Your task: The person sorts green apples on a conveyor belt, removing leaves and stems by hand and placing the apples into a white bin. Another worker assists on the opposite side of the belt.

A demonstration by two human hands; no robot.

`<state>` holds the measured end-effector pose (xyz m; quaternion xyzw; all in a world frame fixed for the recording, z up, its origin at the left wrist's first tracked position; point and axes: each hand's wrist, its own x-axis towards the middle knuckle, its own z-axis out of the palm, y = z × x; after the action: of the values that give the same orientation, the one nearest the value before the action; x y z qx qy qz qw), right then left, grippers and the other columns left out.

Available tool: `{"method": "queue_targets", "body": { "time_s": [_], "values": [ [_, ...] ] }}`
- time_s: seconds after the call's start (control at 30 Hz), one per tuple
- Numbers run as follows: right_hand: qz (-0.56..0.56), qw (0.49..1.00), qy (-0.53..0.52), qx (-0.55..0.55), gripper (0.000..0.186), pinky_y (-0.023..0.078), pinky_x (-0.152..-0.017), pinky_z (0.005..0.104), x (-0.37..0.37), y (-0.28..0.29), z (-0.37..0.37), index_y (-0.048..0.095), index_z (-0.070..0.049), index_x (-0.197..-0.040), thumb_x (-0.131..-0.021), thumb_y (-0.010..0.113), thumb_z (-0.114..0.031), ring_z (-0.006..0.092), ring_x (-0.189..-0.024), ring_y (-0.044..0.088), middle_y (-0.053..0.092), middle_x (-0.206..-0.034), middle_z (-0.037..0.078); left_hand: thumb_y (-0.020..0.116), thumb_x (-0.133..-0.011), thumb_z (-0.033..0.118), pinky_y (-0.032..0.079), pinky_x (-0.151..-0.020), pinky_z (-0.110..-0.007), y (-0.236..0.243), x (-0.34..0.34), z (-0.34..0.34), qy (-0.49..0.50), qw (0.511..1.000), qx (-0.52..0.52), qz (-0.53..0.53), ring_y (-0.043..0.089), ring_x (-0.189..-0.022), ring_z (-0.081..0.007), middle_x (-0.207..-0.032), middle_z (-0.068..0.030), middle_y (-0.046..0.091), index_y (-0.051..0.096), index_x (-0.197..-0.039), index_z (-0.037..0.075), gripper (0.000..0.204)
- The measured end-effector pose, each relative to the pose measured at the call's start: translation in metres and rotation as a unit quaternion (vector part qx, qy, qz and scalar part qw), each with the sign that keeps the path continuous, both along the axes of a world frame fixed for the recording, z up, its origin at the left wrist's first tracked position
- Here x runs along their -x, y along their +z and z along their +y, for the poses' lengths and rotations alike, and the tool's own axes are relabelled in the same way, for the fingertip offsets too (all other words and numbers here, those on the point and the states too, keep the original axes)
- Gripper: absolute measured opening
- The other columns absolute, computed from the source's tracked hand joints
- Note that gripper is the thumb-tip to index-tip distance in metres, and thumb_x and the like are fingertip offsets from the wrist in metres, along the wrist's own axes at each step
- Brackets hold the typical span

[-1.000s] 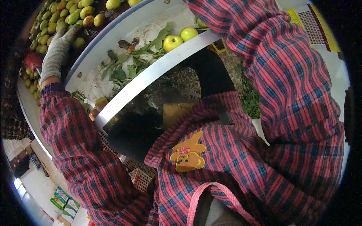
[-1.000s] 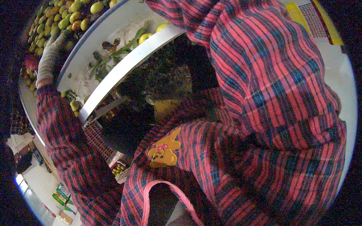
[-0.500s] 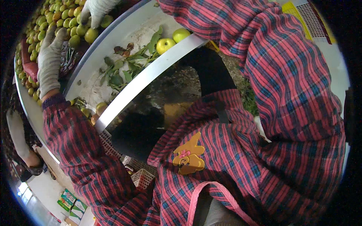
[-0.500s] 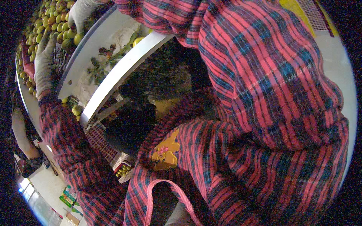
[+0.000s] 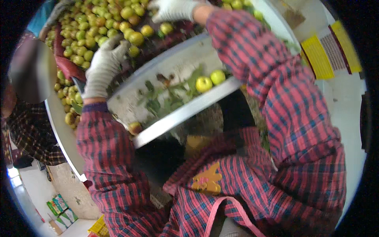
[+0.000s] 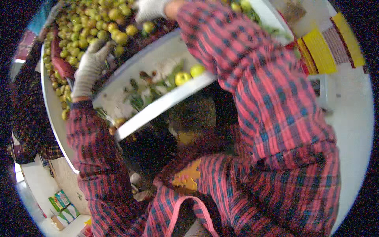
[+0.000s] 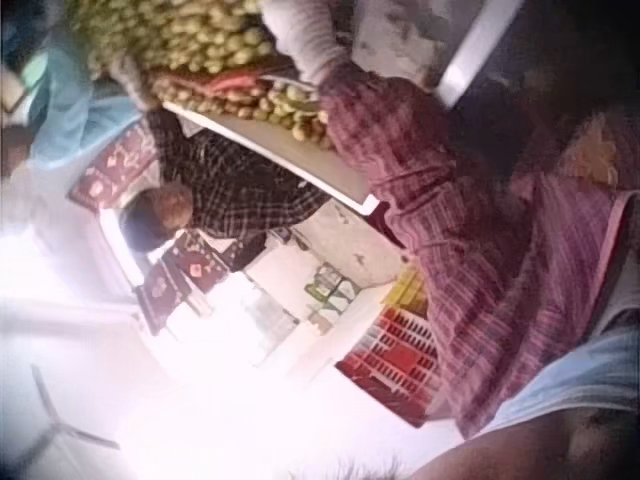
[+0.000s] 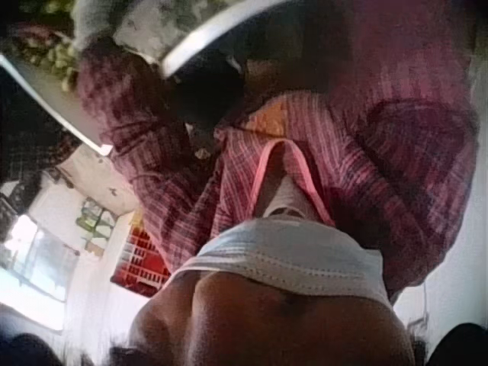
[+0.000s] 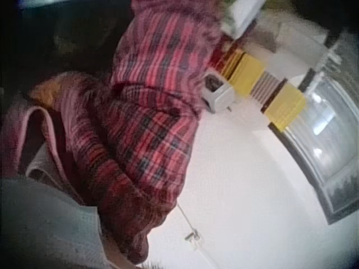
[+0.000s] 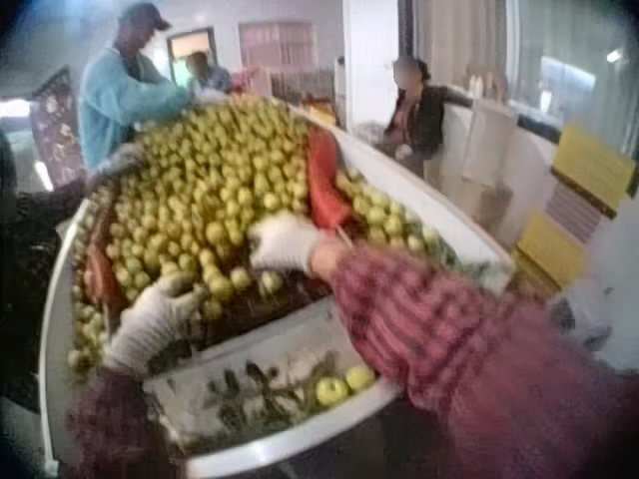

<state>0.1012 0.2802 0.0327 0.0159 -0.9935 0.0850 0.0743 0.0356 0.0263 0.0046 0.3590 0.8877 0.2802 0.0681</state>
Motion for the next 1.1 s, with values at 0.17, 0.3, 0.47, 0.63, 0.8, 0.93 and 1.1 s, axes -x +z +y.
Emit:
{"method": "queue_targets", "body": {
  "time_s": [0.17, 0.3, 0.47, 0.63, 0.8, 0.93, 1.1],
  "values": [
    [-0.044, 0.992, 0.106, 0.047, 0.054, 0.044, -0.097, 0.0377, 0.026, -0.033, 0.000, 0.057, -0.013, -0.125, -0.076, 0.062, -0.035, 0.0312, -0.113, 0.055, 0.057, -0.123, 0.016, 0.064, -0.082, 0.041, 0.040, -0.100, -0.038, -0.004, 0.023, -0.017, 0.112, 0.988, -0.055, 0.087, 0.051, -0.118, -0.0355, -0.132, -0.0243, 0.049, 0.050, -0.128, -0.001, 0.064],
    [-0.059, 0.974, 0.216, 0.018, 0.055, 0.047, -0.091, 0.0389, 0.016, -0.034, -0.026, 0.059, -0.016, -0.124, -0.073, 0.061, -0.036, 0.0311, -0.106, 0.060, 0.063, -0.116, 0.015, 0.066, -0.078, 0.042, 0.031, -0.109, -0.038, -0.007, 0.018, -0.015, 0.120, 0.985, 0.042, 0.117, 0.038, -0.130, -0.0375, -0.140, -0.0269, 0.039, 0.042, -0.136, 0.000, 0.076],
    [-0.146, 0.952, 0.196, 0.182, 0.043, 0.045, -0.093, 0.0362, 0.015, -0.006, -0.034, 0.064, -0.010, -0.115, -0.081, 0.058, -0.035, 0.0298, -0.107, 0.059, 0.063, -0.116, 0.016, 0.065, -0.077, 0.043, 0.037, -0.105, -0.037, 0.000, -0.003, -0.008, 0.071, 0.992, 0.094, 0.047, 0.041, -0.129, -0.0352, -0.145, -0.0207, 0.034, 0.046, -0.135, 0.006, 0.071],
    [0.148, 0.986, -0.021, 0.070, 0.046, 0.046, -0.090, 0.0430, 0.019, -0.017, 0.016, 0.059, -0.006, -0.117, -0.082, 0.056, -0.036, 0.0348, -0.104, 0.058, 0.061, -0.112, 0.019, 0.059, -0.084, 0.035, 0.051, -0.081, -0.044, 0.034, -0.043, -0.001, -0.041, 0.999, 0.016, 0.011, 0.065, -0.089, -0.0341, -0.093, -0.0155, 0.068, 0.068, -0.103, 0.010, 0.032],
    [-0.076, 0.991, -0.041, 0.102, 0.081, 0.027, -0.113, 0.0346, 0.014, -0.021, 0.013, 0.035, -0.010, -0.143, -0.073, 0.063, -0.038, 0.0343, -0.139, 0.026, 0.020, -0.151, 0.025, 0.063, -0.081, 0.035, 0.048, -0.088, -0.041, 0.033, -0.033, 0.004, 0.069, 0.994, -0.020, 0.082, 0.060, -0.101, -0.0337, -0.112, -0.0157, 0.062, 0.059, -0.117, 0.007, 0.046],
    [-0.124, 0.979, 0.151, 0.060, 0.080, 0.027, -0.112, 0.0342, 0.022, -0.025, -0.007, 0.037, -0.010, -0.142, -0.072, 0.066, -0.035, 0.0324, -0.137, 0.031, 0.028, -0.149, 0.021, 0.065, -0.076, 0.041, 0.035, -0.105, -0.043, 0.027, -0.029, -0.003, 0.116, 0.986, 0.015, 0.120, 0.040, -0.128, -0.0355, -0.139, -0.0213, 0.041, 0.044, -0.133, 0.003, 0.071],
    [-0.142, 0.920, 0.220, 0.290, 0.056, 0.035, -0.106, 0.0328, 0.001, -0.004, -0.050, 0.050, -0.010, -0.133, -0.081, 0.060, -0.032, 0.0259, -0.123, 0.050, 0.054, -0.132, 0.015, 0.066, -0.075, 0.043, 0.039, -0.102, -0.040, 0.021, -0.026, -0.009, 0.091, 0.986, 0.136, 0.024, 0.045, -0.124, -0.0360, -0.138, -0.0216, 0.042, 0.039, -0.137, 0.003, 0.079]
  ]
}}
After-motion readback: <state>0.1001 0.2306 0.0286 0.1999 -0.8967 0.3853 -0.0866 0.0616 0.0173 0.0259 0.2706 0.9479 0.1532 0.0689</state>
